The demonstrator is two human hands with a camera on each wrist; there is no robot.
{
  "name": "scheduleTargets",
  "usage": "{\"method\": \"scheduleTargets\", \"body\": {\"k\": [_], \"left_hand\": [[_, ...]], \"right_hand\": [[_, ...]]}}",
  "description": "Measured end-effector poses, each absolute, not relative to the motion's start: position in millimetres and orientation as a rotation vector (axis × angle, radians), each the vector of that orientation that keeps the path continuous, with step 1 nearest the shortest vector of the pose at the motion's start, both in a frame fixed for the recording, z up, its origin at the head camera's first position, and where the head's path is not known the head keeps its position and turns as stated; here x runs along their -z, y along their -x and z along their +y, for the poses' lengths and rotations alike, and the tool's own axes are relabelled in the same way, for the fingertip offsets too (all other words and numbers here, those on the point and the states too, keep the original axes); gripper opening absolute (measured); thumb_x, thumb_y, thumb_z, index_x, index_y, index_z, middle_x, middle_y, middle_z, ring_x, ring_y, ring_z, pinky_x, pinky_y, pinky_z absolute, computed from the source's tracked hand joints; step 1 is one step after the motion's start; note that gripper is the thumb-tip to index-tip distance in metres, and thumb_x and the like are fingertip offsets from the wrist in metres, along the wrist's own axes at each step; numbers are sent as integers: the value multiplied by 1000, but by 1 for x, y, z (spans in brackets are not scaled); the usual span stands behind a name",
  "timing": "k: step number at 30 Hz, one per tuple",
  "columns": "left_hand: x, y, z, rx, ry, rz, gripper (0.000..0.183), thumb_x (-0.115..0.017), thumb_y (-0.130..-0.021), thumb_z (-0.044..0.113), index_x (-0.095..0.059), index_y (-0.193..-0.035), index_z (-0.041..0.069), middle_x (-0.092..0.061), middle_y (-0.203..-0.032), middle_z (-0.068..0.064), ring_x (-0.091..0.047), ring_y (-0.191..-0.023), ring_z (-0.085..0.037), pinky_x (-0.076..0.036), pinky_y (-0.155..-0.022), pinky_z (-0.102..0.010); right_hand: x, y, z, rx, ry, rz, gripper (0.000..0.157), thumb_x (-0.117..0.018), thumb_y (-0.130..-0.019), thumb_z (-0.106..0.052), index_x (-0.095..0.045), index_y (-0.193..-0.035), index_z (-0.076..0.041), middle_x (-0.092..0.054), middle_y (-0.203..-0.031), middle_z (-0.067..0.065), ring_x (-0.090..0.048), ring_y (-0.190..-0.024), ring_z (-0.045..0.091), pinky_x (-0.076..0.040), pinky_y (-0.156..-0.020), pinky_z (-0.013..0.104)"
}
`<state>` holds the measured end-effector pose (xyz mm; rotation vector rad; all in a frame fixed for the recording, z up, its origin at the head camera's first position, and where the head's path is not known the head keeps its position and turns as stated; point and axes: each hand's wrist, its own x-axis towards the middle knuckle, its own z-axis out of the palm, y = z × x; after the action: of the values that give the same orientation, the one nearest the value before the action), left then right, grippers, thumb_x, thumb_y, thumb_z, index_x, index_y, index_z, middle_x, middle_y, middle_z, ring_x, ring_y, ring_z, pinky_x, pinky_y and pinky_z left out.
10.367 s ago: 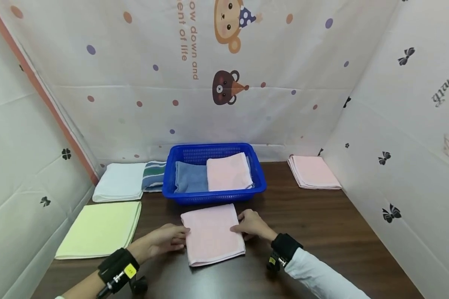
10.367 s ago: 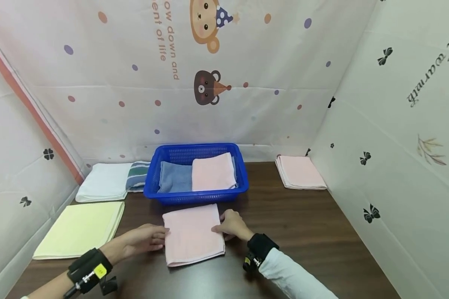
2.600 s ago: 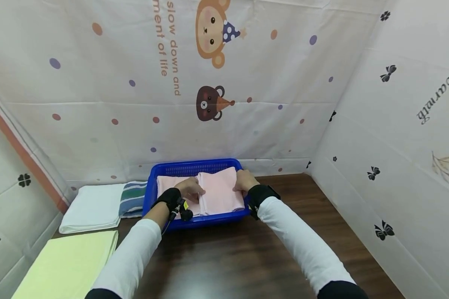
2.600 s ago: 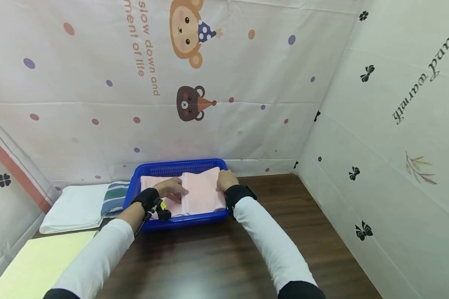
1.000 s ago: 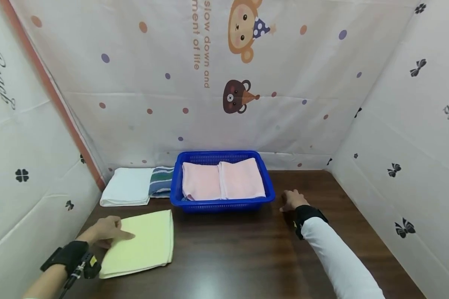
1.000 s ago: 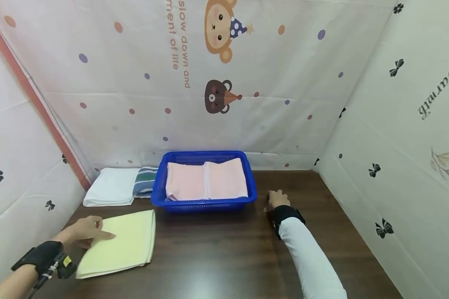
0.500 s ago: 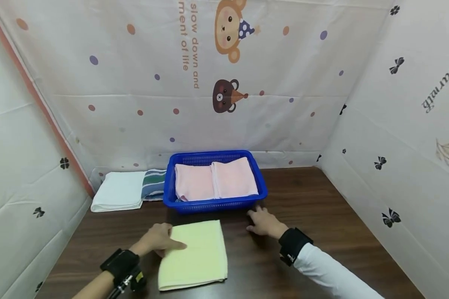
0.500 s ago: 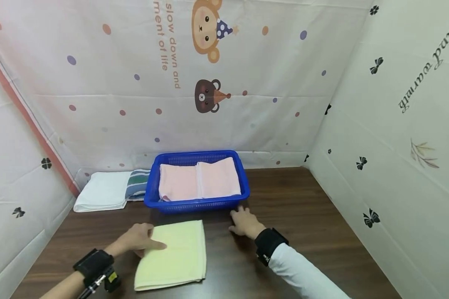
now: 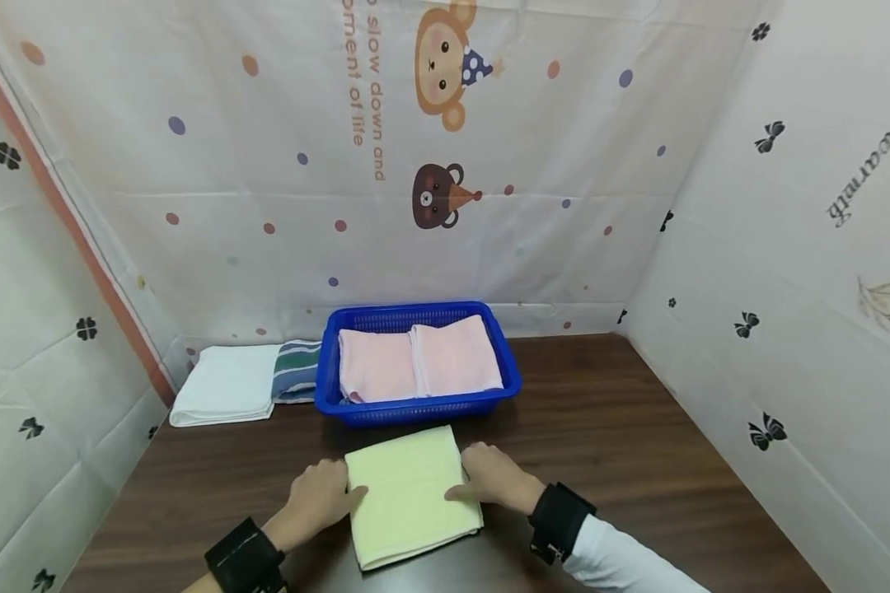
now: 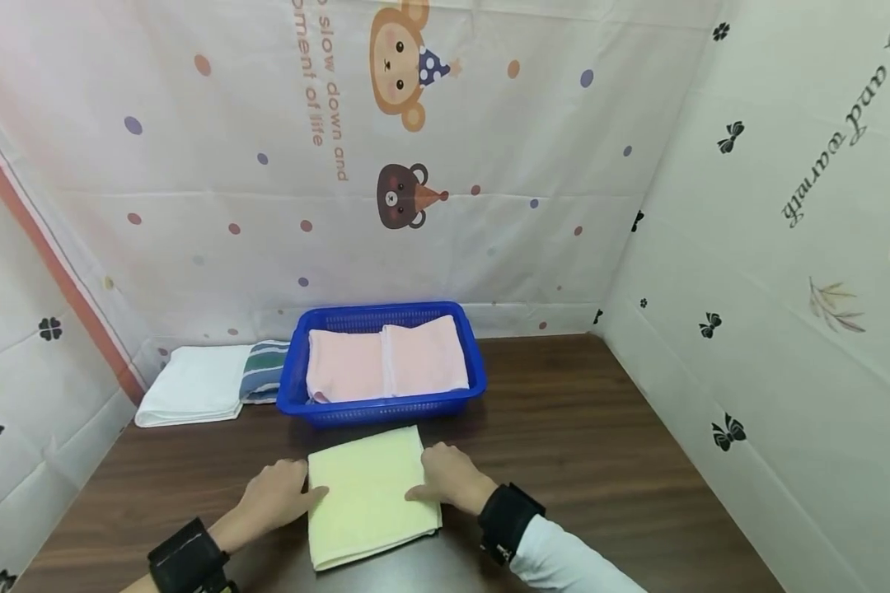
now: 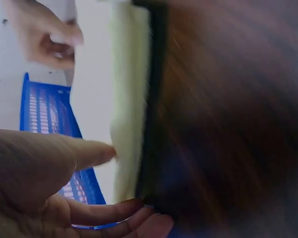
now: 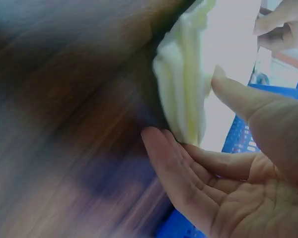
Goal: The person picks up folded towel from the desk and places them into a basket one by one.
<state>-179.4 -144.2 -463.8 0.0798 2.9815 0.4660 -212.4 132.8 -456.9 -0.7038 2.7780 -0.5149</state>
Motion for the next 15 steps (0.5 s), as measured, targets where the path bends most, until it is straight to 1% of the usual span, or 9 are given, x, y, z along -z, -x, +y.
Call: {"method": "scheduleTargets", "body": {"k": [1, 3, 5, 8, 9, 10, 11, 13, 15], "left_hand": [[465, 179, -142, -481, -98, 2991, 41, -79, -88, 34, -67, -87, -5, -59, -73, -12, -57, -62, -22, -48, -52, -35], [467, 180, -138, -536, -150, 2996, 41, -79, -87, 29, -68, -95, -10, -64, -84, -17, -62, -70, -26, -55, -59, -41], [468, 183, -135, -629, -182, 2965, 47, -79, -88, 24, -65, -110, -15, -65, -100, -25, -67, -85, -34, -59, -74, -50], [466, 184, -136, -862, -181, 2829, 55, -75, -89, 15, -56, -128, -18, -62, -122, -33, -64, -110, -44, -54, -94, -57], [465, 184, -136, -948, -146, 2766, 57, -73, -90, 14, -52, -133, -17, -59, -128, -34, -60, -118, -46, -51, -99, -59], [464, 183, -137, -1041, -97, 2694, 58, -72, -91, 13, -50, -136, -15, -59, -131, -33, -58, -122, -45, -50, -100, -59], [464, 182, -137, -1141, -44, 2614, 59, -71, -91, 12, -47, -138, -15, -59, -131, -32, -59, -121, -43, -51, -100, -58], [464, 181, -137, -1323, 79, 2457, 55, -67, -93, 11, -45, -137, -14, -60, -125, -30, -62, -113, -39, -54, -94, -52], [465, 179, -139, -1466, 195, 2307, 47, -64, -95, 10, -45, -130, -15, -60, -114, -25, -63, -101, -30, -57, -86, -44]], "right_hand": [[459, 213, 130, 510, 707, 2801, 53, -85, -83, -39, -41, -63, -15, -24, -62, -8, -25, -53, 6, -21, -48, 20], [461, 214, 126, 499, 649, 2823, 56, -86, -81, -39, -40, -62, -16, -22, -61, -8, -24, -52, 7, -20, -48, 21], [462, 214, 124, 478, 574, 2834, 57, -86, -80, -42, -40, -61, -16, -22, -60, -7, -25, -53, 8, -20, -48, 22], [462, 211, 127, 477, 507, 2828, 56, -84, -81, -45, -40, -62, -16, -25, -61, -7, -27, -54, 9, -20, -49, 24], [464, 210, 129, 486, 508, 2828, 55, -84, -82, -46, -42, -63, -16, -26, -61, -7, -28, -54, 10, -21, -49, 24], [465, 209, 131, 504, 511, 2830, 54, -83, -82, -46, -42, -64, -16, -27, -62, -6, -28, -55, 10, -21, -50, 24], [467, 208, 133, 538, 519, 2833, 53, -83, -82, -44, -43, -65, -15, -28, -62, -6, -29, -55, 10, -21, -50, 24], [470, 206, 136, 629, 539, 2835, 50, -83, -83, -41, -46, -67, -11, -28, -62, -6, -29, -55, 10, -22, -50, 23], [474, 203, 137, 721, 557, 2832, 45, -83, -84, -37, -52, -74, -7, -29, -63, -7, -29, -55, 9, -23, -50, 22]]}}
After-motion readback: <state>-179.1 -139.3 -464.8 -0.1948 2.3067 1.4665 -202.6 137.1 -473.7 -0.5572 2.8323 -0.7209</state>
